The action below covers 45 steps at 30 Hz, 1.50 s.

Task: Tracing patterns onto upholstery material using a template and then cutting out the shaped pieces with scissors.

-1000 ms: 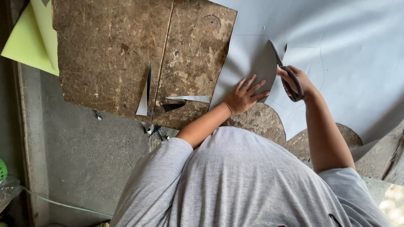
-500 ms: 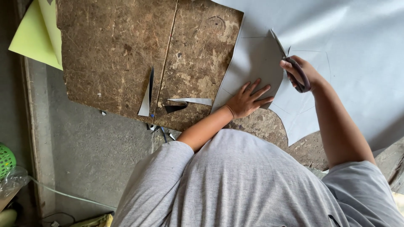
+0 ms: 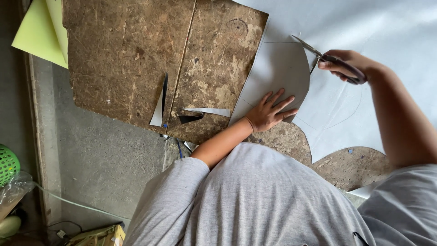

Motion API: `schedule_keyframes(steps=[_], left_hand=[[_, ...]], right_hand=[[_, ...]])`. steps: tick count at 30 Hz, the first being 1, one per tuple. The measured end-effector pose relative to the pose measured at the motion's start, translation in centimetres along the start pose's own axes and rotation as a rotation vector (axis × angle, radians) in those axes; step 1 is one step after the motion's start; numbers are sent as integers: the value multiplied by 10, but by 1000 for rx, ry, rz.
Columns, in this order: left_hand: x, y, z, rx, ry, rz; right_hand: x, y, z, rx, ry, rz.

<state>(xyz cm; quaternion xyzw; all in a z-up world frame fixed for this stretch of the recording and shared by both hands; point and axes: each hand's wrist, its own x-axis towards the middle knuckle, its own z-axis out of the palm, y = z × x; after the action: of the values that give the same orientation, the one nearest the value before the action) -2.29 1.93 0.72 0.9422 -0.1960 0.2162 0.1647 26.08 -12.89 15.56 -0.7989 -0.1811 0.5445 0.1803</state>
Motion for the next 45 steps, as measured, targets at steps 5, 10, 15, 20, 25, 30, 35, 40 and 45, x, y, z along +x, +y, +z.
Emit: schedule_keyframes(steps=[5,10,15,20,25,30,35,40,45], left_hand=[[-3,0,3,-72,-7,-5],[-5,-1,7,-142,-31,-22],[-6,-1,7,-114,-64,-12],[-2,-2,1,-87,-88,-3],[-5,-1,2,-101,-109,0],[-3,-2,2,-73,-60,9],[-3,-1,1,-52,-45,7],[-8,-1,12,-73,-43,27],[-7,-3,17,-96,-9,37]], right_hand=[[11,-29,-26,-132,-99,54],[20,-61,-52,-401,-173,144],[33,-68,-65,-355,-216,186],[38,-70,-67,-398,-228,150],[42,-79,-57,-458,-261,67],[39,-86,-55,-451,-234,66],[50,-102,-40,-430,-266,2],[58,-105,-27,-407,-248,-30],[27,-125,4,-200,-149,-85]])
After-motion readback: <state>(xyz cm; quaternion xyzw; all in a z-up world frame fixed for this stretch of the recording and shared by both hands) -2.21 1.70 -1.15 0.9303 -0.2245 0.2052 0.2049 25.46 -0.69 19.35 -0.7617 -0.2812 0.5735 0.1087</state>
